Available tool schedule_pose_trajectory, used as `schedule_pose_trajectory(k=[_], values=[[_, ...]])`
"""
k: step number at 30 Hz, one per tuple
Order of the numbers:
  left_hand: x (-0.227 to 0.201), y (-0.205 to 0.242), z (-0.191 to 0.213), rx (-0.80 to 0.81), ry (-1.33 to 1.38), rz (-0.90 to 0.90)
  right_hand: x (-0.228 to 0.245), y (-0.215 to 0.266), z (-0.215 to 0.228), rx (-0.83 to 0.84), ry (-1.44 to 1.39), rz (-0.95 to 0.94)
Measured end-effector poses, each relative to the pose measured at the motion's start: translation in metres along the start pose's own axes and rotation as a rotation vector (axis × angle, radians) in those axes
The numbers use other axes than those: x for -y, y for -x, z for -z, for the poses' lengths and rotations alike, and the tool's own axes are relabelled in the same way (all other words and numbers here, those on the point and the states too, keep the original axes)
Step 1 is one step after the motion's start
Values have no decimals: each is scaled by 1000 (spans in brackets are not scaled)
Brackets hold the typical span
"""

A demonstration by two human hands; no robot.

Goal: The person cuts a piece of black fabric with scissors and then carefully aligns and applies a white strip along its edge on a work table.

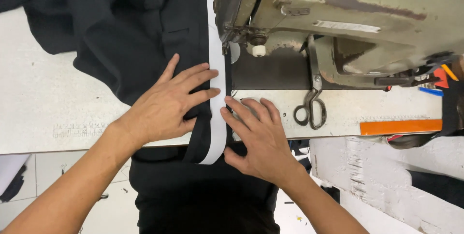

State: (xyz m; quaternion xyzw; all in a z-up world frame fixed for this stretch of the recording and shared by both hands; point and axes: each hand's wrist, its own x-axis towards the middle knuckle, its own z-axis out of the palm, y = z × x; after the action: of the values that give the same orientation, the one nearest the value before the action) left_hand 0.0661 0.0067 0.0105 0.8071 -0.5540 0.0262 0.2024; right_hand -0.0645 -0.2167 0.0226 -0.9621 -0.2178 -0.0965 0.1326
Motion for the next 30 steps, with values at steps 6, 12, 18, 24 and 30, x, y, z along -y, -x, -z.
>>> schedule_pose_trajectory(k=[6,12,18,24,30], values=[[13,-6,2,10,20,-3,-6,-12,2,-23,-43,1],[26,-12,2,15,8,-27,-13,-19,1,0,-29,-4],[43,-20,3,34,16,-32,-21,-28,-4,-3,-20,5],[48,-21,6,46,-57,-82,-17,-29,-9,-31,17,-32],[-14,4,2,-68,-137,-181,1,0,-16,-53,-46,-105]])
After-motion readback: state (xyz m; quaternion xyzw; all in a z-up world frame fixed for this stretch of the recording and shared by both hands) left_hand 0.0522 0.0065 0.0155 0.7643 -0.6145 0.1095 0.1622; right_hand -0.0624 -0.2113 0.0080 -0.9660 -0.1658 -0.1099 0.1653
